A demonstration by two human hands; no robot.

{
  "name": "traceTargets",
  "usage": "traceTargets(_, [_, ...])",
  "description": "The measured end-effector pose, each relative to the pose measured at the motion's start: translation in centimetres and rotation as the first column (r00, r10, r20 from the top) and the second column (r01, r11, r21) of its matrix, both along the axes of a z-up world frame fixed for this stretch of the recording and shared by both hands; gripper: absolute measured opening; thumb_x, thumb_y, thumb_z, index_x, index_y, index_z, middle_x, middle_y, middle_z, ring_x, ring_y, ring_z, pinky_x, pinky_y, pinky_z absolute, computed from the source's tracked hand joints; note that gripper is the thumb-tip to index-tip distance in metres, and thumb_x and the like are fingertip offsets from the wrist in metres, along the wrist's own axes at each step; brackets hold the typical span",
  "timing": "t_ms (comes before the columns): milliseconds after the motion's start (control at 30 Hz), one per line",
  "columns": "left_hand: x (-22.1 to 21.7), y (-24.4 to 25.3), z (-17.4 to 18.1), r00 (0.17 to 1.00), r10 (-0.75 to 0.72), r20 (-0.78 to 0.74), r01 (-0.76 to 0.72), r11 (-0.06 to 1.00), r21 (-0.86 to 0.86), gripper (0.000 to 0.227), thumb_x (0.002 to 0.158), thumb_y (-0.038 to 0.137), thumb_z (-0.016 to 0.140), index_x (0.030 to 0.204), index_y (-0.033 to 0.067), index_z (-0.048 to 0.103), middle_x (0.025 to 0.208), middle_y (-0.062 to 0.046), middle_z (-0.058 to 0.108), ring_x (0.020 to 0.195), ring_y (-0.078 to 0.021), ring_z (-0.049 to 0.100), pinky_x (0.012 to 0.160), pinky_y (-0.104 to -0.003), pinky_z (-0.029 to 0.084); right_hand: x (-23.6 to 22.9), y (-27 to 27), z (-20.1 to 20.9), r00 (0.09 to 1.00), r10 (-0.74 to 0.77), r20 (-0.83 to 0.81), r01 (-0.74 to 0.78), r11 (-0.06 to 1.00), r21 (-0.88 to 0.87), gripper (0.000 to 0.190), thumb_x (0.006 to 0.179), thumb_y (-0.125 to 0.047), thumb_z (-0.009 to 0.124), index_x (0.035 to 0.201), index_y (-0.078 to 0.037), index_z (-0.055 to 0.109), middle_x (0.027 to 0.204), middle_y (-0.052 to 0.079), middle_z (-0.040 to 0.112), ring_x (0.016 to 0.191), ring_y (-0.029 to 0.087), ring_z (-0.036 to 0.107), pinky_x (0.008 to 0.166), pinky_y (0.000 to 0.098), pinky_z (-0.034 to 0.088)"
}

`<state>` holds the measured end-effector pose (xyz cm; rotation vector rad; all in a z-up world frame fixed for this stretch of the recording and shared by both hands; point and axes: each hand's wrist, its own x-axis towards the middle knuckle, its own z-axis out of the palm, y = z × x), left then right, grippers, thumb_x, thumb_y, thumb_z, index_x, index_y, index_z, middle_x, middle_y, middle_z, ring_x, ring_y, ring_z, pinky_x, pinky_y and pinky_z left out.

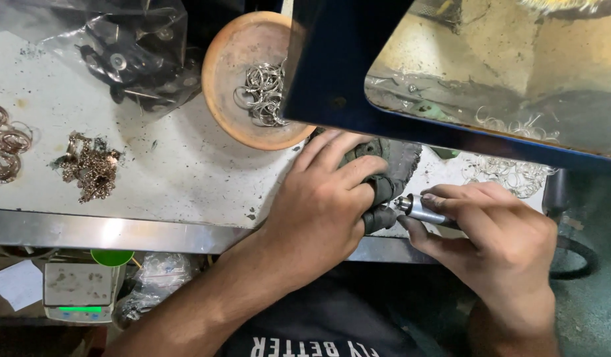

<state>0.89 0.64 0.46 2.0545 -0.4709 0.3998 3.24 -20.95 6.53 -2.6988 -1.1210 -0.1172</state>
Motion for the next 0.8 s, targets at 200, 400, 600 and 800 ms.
traceTargets(200, [0.0, 0.1, -0.5, 1.0, -0.003, 0.008, 0.003, 1.0, -0.03, 0.015, 0.055, -0.017, 0.056, 0.067, -0.0074, 0.06, 0.107, -0.016, 0.069, 0.115, -0.0451, 0.057, 0.108, -0.058, 0.045, -0.1, 0.3, 0.5, 0.998, -0.041, -0.046, 0.04, 0.999, -0.017, 0.029, 0.086, -0.024, 0.092, 0.092, -0.004, 0.071, 0.1, 0.006, 0.077, 0.093, 0.024, 0.074, 0.082, 0.0349, 0.055])
traceTargets(400, [0.1, 1.2, -0.3, 0.997, -0.068, -0.021, 0.064, 0.986, -0.155, 0.022, 0.06, -0.026, 0.055, 0.07, -0.0075, 0.063, 0.1, -0.019, 0.067, 0.12, -0.0436, 0.056, 0.115, -0.057, 0.041, -0.5, -0.9, -3.9, 0.989, 0.014, -0.146, 0.029, 0.957, 0.289, 0.042, 0.077, -0.011, 0.093, 0.102, 0.004, 0.062, 0.105, 0.024, 0.074, 0.094, 0.035, 0.075, 0.084, 0.0432, 0.057])
traceTargets(600, [-0.1, 1.2, -0.5, 0.997, -0.072, -0.026, 0.067, 0.985, -0.159, 0.022, 0.064, -0.027, 0.054, 0.07, -0.0071, 0.062, 0.102, -0.02, 0.066, 0.124, -0.0449, 0.055, 0.119, -0.06, 0.037, -0.3, -1.4, -4.6, 0.988, 0.02, -0.156, 0.028, 0.954, 0.299, 0.037, 0.079, -0.013, 0.089, 0.1, 0.006, 0.064, 0.101, 0.025, 0.073, 0.091, 0.037, 0.075, 0.084, 0.0447, 0.056])
traceTargets(800, [-0.4, 0.9, -0.5, 0.999, -0.015, -0.035, 0.014, 1.0, -0.026, 0.022, 0.065, -0.021, 0.058, 0.067, 0.0002, 0.064, 0.106, -0.013, 0.071, 0.126, -0.0414, 0.058, 0.117, -0.057, 0.041, -0.3, -0.8, -2.2, 0.991, 0.028, -0.131, -0.003, 0.982, 0.19, 0.038, 0.077, -0.007, 0.094, 0.094, 0.007, 0.063, 0.102, 0.024, 0.075, 0.094, 0.034, 0.075, 0.086, 0.0454, 0.058])
